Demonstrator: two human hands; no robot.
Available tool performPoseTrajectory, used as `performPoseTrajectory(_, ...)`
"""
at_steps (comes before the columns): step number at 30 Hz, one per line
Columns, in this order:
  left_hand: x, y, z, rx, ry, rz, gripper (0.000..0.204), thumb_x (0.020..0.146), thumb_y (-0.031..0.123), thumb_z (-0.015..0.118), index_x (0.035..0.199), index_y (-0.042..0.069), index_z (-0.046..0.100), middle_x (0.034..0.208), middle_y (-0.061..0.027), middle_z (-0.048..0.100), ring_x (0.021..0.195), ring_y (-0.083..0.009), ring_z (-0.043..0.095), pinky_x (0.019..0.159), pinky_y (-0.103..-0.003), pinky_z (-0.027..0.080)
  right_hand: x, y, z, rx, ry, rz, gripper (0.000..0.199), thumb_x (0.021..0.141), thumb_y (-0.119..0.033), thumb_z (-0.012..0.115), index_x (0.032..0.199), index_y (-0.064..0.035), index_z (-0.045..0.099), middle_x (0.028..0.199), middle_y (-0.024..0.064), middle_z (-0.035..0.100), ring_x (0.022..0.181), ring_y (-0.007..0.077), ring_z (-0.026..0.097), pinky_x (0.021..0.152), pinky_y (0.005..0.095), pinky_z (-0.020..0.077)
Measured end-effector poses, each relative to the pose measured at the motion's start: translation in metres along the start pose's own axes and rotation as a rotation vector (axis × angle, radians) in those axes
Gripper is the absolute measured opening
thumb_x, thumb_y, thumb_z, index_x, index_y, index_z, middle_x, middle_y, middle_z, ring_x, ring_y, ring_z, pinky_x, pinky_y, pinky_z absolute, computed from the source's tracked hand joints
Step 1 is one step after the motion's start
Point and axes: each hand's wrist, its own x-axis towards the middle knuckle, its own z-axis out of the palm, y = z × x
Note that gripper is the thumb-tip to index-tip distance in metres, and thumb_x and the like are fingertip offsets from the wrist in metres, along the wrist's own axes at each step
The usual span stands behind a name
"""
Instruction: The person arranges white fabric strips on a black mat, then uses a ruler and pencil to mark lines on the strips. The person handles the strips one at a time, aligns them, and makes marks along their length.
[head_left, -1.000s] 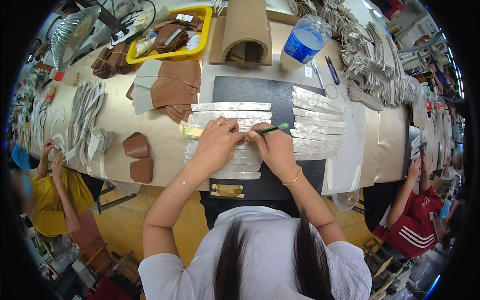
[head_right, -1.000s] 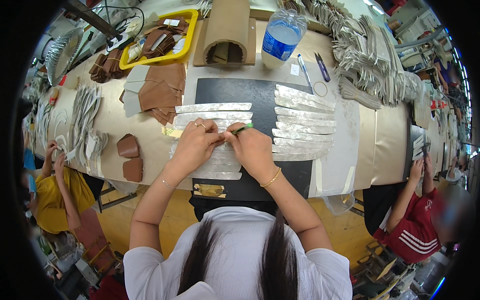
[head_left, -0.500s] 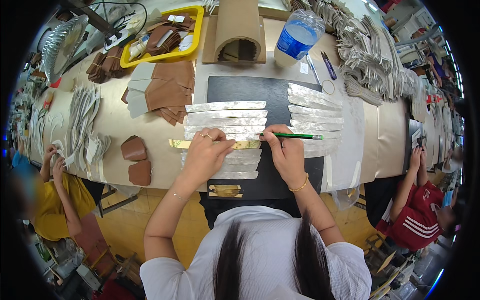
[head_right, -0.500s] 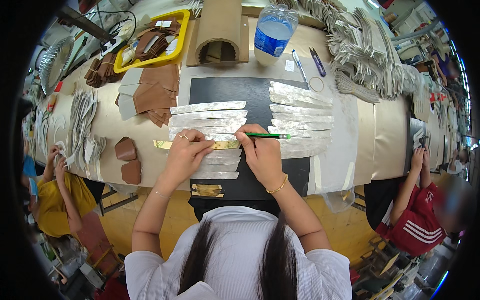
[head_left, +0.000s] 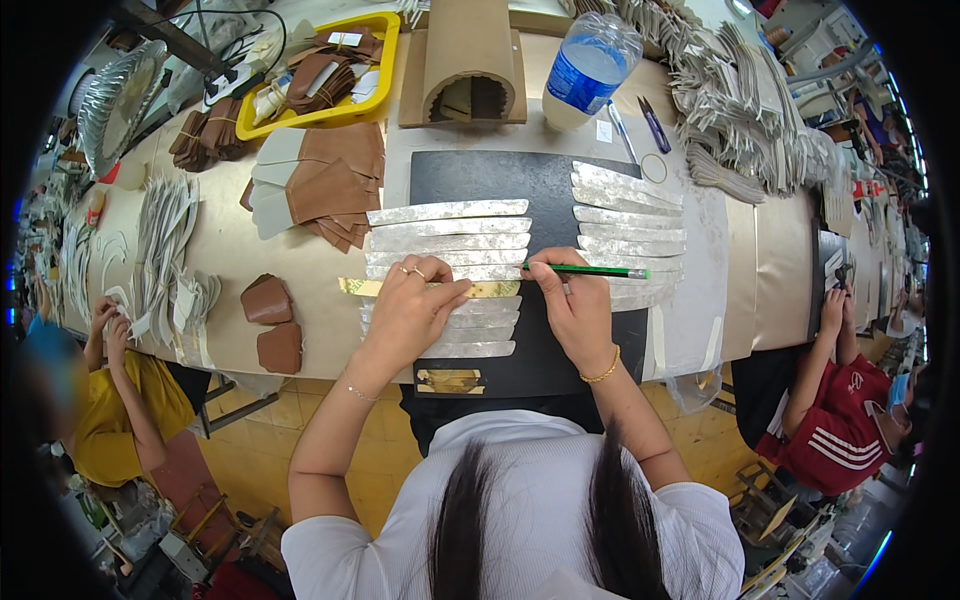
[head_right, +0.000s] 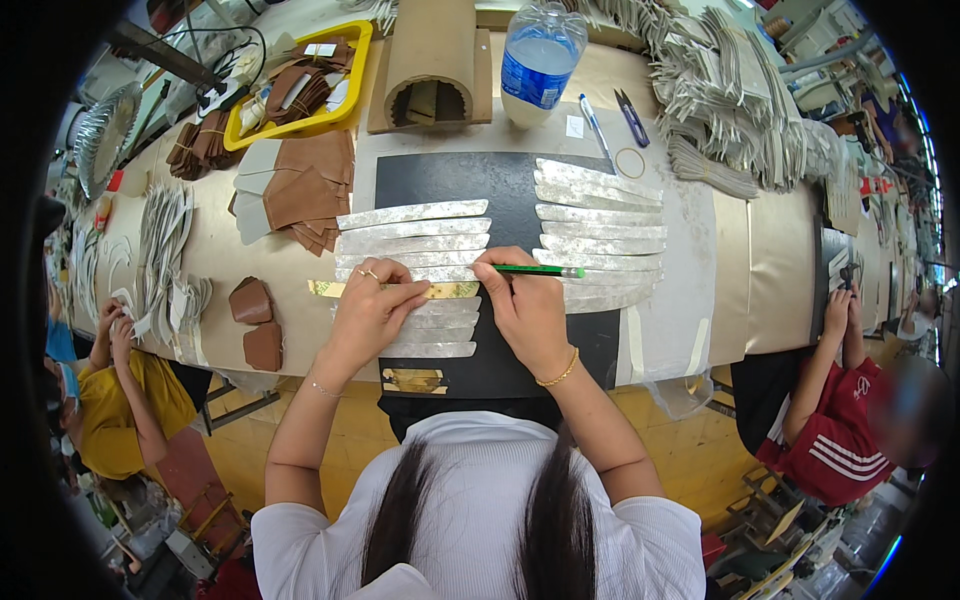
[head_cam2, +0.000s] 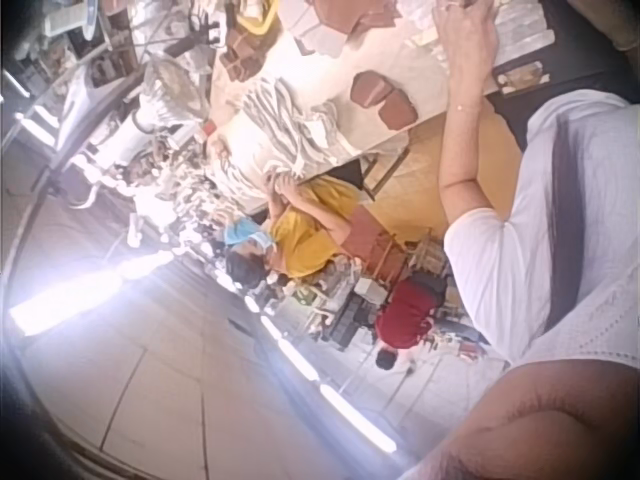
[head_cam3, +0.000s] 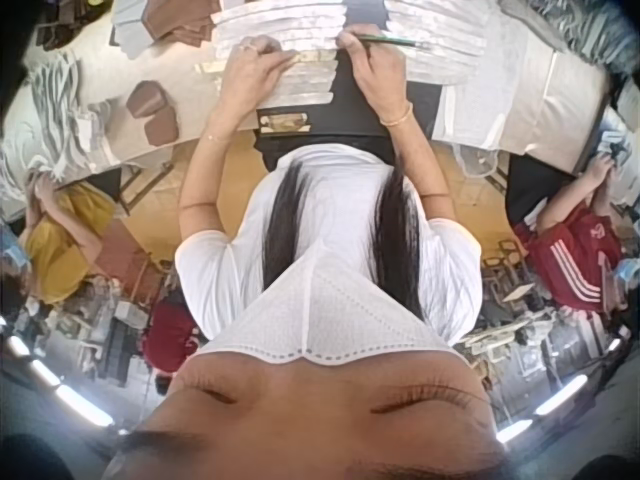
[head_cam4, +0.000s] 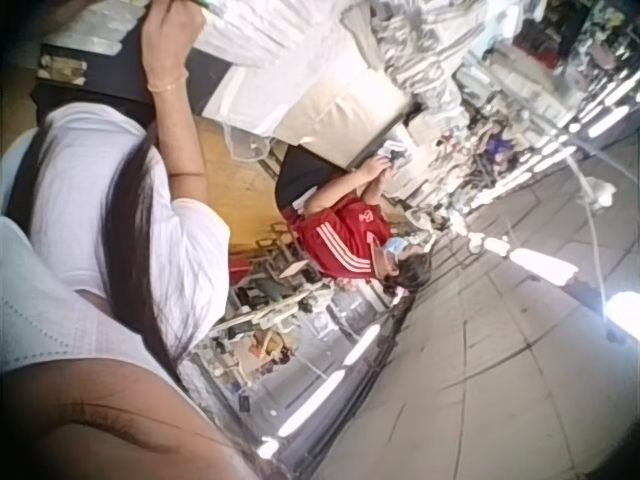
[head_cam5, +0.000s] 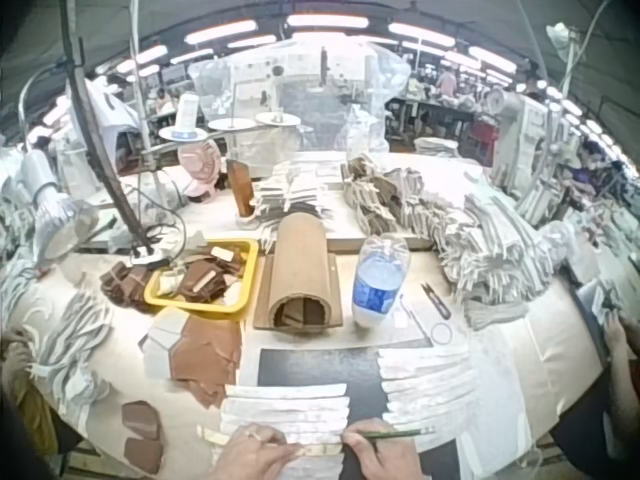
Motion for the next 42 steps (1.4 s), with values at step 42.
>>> performPoseTrajectory(42, -0.013, 0.0, 0.0, 0.008, 0.036, 0.042, 0.02, 0.08, 0.012, 0.075, 0.1, 0.016, 0.077, 0.09, -0.001, 0.058, 0.09, -0.0221, 0.056, 0.078, -0.037, 0.042, -0.006, 0.007, 0.018, 0.043, 0.051, -0.117, 0.023, 0.103, -0.02, 0.058, 0.1, 0.0026, 0.064, 0.09, 0.0108, 0.07, 0.083, 0.0174, 0.069, 0.072, 0.0277, 0.0521)
